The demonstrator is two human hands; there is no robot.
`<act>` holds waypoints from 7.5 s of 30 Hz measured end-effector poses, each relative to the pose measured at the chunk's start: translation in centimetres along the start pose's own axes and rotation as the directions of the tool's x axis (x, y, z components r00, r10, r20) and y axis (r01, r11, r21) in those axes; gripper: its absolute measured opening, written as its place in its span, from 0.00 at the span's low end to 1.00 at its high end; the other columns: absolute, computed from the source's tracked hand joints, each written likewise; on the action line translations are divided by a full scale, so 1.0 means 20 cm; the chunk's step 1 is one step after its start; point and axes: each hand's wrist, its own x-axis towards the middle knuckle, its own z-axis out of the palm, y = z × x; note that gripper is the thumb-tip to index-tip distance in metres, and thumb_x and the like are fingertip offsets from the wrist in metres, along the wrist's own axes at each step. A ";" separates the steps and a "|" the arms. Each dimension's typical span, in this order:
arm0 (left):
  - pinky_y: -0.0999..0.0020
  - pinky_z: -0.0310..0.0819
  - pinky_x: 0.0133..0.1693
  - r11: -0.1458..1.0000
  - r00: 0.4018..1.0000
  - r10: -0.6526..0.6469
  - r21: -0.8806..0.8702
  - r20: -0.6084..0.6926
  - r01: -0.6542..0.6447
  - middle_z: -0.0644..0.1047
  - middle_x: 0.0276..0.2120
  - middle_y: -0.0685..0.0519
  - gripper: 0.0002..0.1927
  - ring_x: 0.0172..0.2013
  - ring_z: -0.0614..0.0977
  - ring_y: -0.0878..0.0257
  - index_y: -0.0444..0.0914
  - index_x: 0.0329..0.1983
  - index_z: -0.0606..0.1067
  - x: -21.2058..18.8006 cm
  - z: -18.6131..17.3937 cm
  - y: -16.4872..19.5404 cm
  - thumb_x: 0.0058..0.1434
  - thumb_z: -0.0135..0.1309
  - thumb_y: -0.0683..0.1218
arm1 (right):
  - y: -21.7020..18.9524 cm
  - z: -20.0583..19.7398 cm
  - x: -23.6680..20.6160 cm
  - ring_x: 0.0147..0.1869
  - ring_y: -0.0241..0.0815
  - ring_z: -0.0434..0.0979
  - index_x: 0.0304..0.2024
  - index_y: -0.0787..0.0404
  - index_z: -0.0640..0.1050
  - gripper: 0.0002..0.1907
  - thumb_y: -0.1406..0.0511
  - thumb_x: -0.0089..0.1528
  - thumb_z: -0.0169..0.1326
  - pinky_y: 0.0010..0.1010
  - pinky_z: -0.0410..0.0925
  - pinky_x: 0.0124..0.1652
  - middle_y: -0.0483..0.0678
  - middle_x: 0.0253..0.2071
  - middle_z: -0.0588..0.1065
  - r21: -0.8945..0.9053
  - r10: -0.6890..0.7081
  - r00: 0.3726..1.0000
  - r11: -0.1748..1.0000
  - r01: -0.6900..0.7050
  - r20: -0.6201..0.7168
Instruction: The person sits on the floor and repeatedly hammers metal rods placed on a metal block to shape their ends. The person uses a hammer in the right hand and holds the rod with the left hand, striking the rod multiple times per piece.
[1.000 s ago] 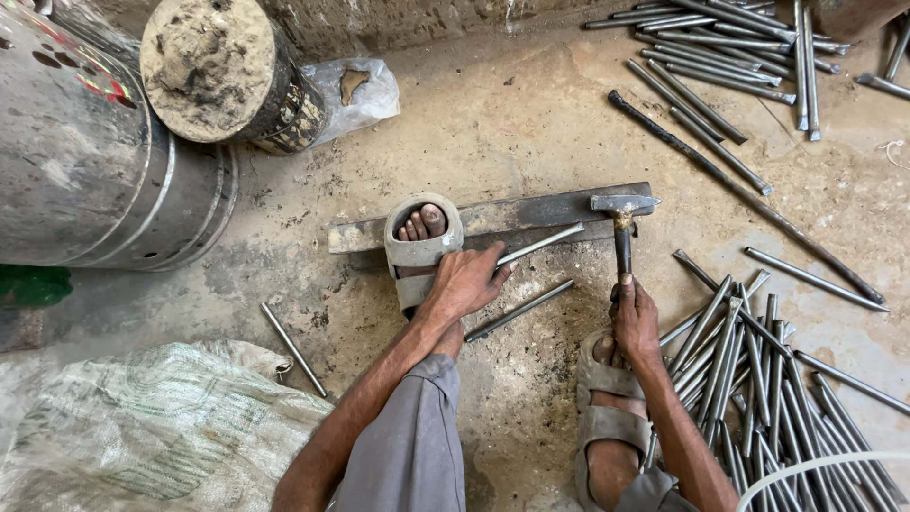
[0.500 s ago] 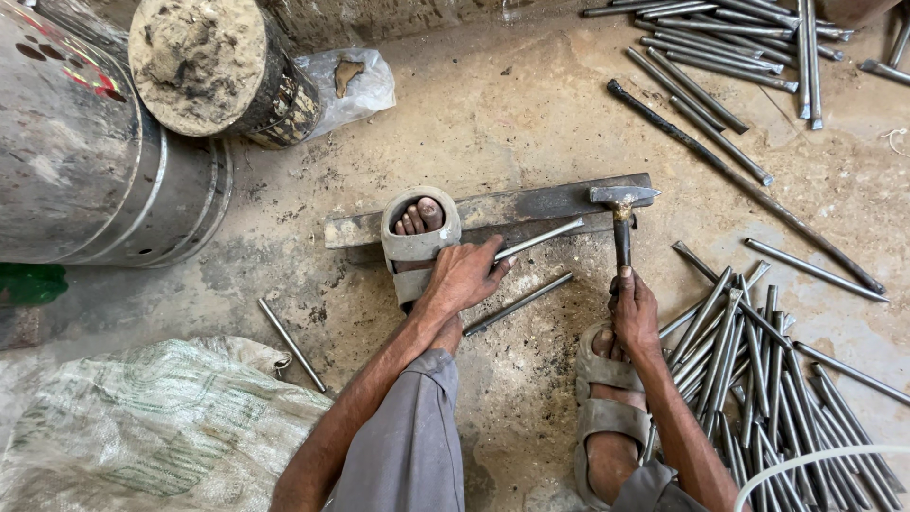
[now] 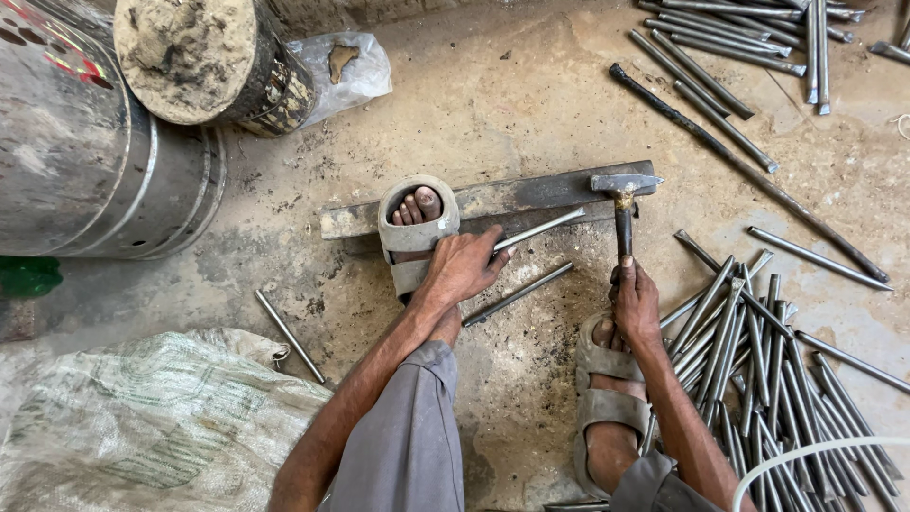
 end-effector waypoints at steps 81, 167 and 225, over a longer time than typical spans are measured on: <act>0.56 0.79 0.21 0.999 0.999 -0.021 -0.049 0.042 0.023 0.79 0.18 0.46 0.18 0.16 0.81 0.56 0.34 0.53 0.75 -0.06 -0.03 0.01 0.68 0.56 0.52 | 0.13 0.03 0.00 0.21 0.31 0.62 0.39 0.58 0.73 0.31 0.42 0.74 0.32 0.29 0.61 0.19 0.41 0.23 0.65 0.013 -0.070 0.998 0.997 0.070 0.008; 0.46 0.80 0.27 0.977 0.995 -0.101 0.190 0.022 0.095 0.80 0.23 0.41 0.12 0.27 0.85 0.43 0.34 0.53 0.67 0.08 -0.03 0.02 0.67 0.45 0.41 | -0.85 -0.24 -0.20 0.13 0.34 0.60 0.61 0.57 0.70 0.26 0.48 0.72 0.38 0.29 0.60 0.11 0.45 0.16 0.68 -0.632 -0.068 0.996 0.771 0.085 0.052; 0.42 0.80 0.31 0.970 0.987 -0.159 0.188 0.027 0.151 0.81 0.25 0.37 0.07 0.29 0.85 0.41 0.36 0.46 0.68 0.10 0.03 0.02 0.66 0.46 0.41 | -0.71 -0.23 -0.23 0.16 0.35 0.61 0.56 0.58 0.71 0.26 0.48 0.73 0.32 0.30 0.63 0.14 0.46 0.17 0.66 -0.548 0.081 0.987 0.837 0.008 0.139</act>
